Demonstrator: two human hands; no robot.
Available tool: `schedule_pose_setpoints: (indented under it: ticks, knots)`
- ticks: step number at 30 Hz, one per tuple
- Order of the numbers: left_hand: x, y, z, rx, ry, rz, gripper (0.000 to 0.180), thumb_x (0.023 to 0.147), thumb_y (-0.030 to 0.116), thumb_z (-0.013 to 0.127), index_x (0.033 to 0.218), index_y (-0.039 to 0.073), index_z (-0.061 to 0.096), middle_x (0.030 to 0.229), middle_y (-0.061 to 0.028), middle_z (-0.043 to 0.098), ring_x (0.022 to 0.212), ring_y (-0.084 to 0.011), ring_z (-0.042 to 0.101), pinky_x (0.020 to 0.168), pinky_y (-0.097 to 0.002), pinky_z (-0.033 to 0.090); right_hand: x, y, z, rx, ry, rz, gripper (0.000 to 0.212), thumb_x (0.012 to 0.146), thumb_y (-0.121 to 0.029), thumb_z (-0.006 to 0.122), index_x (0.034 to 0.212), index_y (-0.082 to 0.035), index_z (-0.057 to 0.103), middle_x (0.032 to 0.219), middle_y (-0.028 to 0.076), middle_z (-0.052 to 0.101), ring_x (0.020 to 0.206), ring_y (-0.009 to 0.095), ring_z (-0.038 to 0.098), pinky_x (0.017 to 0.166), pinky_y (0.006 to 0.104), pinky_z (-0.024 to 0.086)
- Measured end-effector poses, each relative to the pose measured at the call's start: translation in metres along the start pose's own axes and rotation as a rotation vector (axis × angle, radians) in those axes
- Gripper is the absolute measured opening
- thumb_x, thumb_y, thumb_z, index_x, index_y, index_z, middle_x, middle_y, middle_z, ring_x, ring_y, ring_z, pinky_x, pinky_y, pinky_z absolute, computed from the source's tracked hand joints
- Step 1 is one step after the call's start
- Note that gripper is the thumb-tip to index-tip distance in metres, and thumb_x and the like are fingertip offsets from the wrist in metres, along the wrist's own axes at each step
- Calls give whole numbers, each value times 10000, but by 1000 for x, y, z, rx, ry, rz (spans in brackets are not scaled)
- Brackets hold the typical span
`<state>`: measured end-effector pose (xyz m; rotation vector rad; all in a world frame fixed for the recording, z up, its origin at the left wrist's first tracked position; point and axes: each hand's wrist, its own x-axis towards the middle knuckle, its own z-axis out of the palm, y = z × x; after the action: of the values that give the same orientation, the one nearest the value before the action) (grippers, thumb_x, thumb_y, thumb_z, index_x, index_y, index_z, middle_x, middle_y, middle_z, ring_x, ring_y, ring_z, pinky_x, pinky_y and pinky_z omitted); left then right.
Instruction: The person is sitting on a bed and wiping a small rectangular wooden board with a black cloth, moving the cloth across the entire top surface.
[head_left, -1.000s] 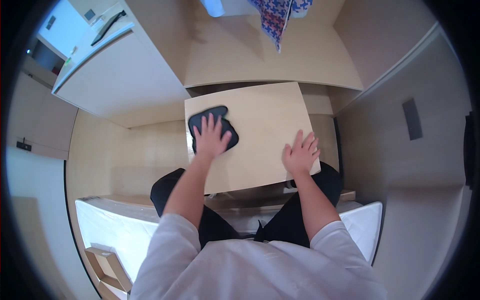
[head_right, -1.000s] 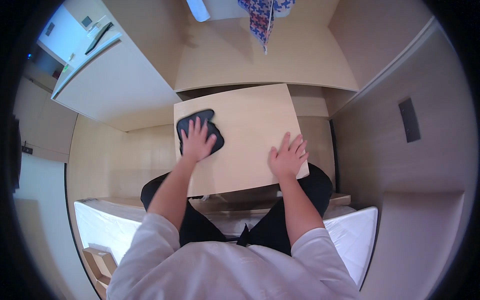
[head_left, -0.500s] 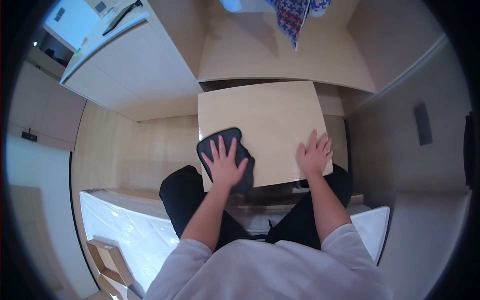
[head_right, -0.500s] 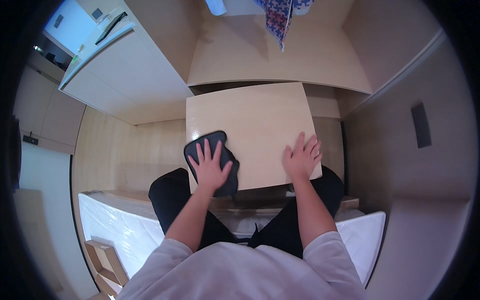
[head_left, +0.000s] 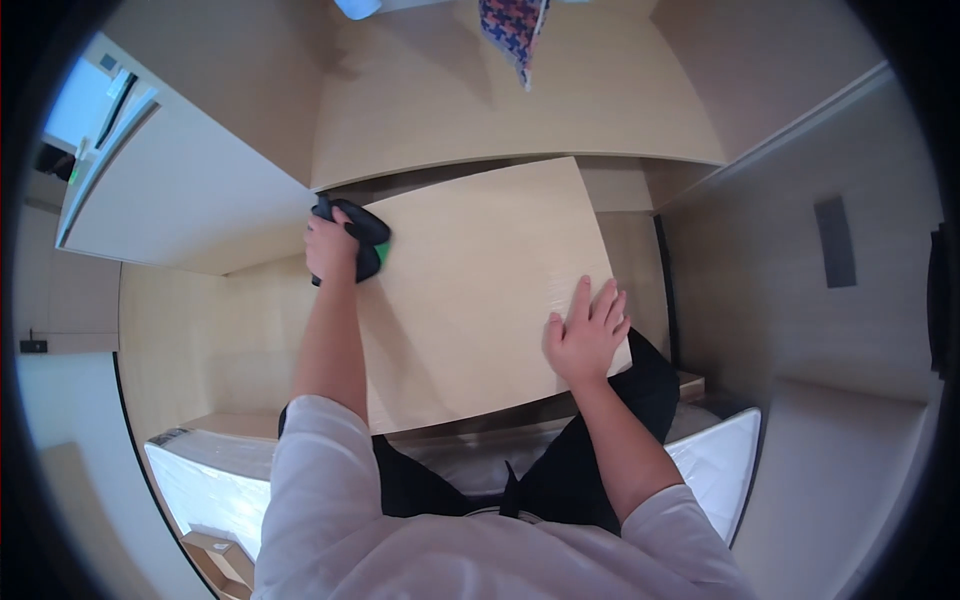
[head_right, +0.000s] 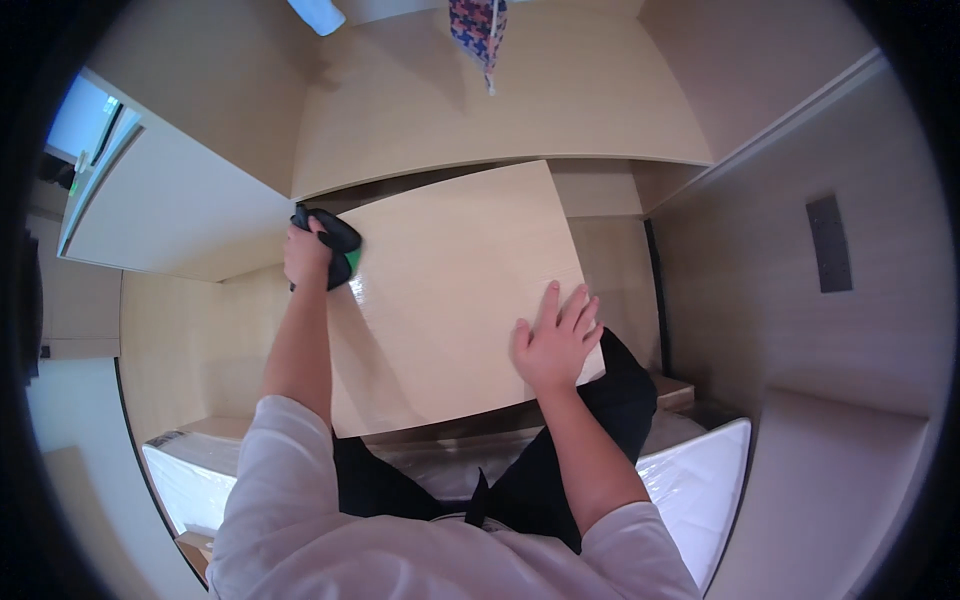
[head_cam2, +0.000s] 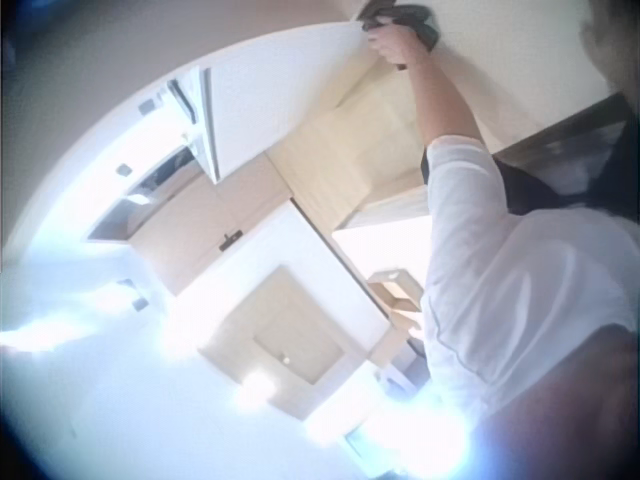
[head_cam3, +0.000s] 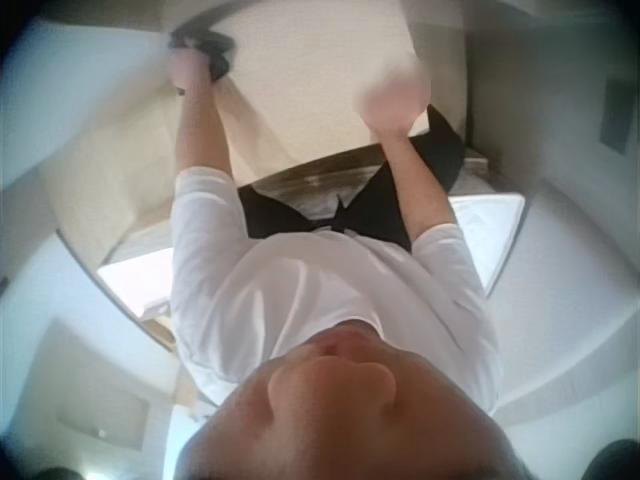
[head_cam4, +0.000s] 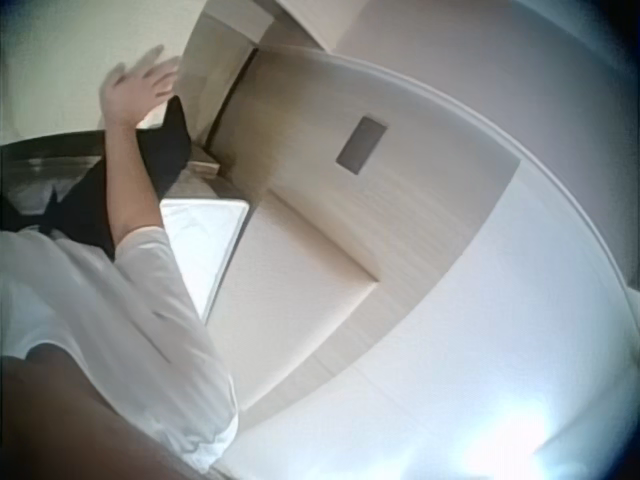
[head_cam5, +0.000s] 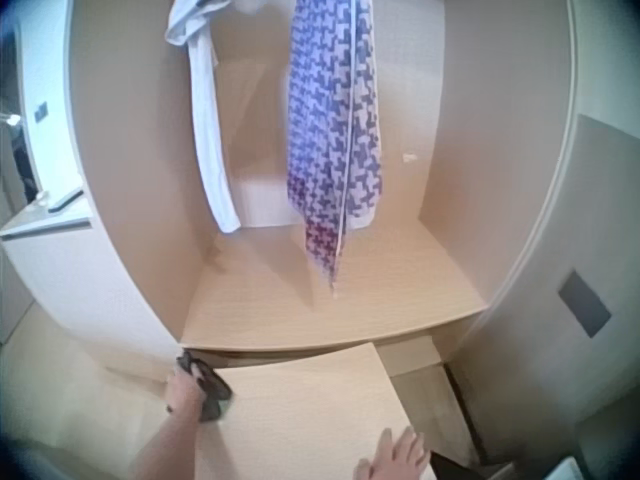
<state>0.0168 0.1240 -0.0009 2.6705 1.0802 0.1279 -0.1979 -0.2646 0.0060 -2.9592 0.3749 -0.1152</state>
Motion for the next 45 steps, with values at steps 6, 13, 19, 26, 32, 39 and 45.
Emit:
schedule_pose_setpoints:
  ticks: [6,13,19,26,32,39,45]
  knots:
    - [34,-14,3,-26,-89,-10,671,1088,642,459,1214,61,770,1240,-217,779,1186,-453,729,976,-560,587,1,0,-1,6,14,4,859,954,-482,654,1685,-112,400,1740,343,247,1591,583,215,1220,769,218]
    - [-41,-69,-13,-73,-112,-28,695,1104,650,440,1197,24,726,1198,-250,777,1124,-461,744,953,-574,585,2,-7,-5,16,-16,23,850,961,-497,643,1691,-137,398,1754,318,238,1602,544,227,1242,739,213]
    - [-174,-132,-39,-144,-105,37,545,1099,548,546,1156,15,646,1103,-268,756,1058,-493,723,883,-592,571,4,0,-3,-2,-42,51,842,983,-495,611,1710,-154,359,1772,292,226,1621,519,212,1256,729,188]
    - [-269,-178,-43,10,7,216,867,994,466,692,1638,-22,376,1498,-314,537,1363,-481,547,1047,-593,483,2,-3,-1,41,-12,32,809,1003,-482,593,1710,-169,357,1777,281,222,1627,513,204,1276,705,167]
    - [-225,-136,-30,91,54,462,932,1010,541,626,1695,-6,312,1710,-412,249,1581,-585,274,1246,-669,291,4,-2,-2,14,-23,69,818,994,-473,603,1707,-154,360,1769,287,235,1625,519,202,1275,707,168]
    - [-91,-59,-4,167,45,556,940,1012,645,573,1723,84,320,1775,-298,241,1657,-473,196,1300,-633,238,1,0,4,-5,15,31,836,967,-468,634,1690,-128,388,1747,323,255,1602,562,216,1237,751,207]
    - [-10,-18,4,152,-39,668,773,1002,594,615,1572,81,514,1640,-192,495,1606,-377,340,1306,-610,235,1,4,6,-20,54,-15,847,954,-451,640,1679,-88,394,1727,359,259,1571,606,229,1193,800,224]
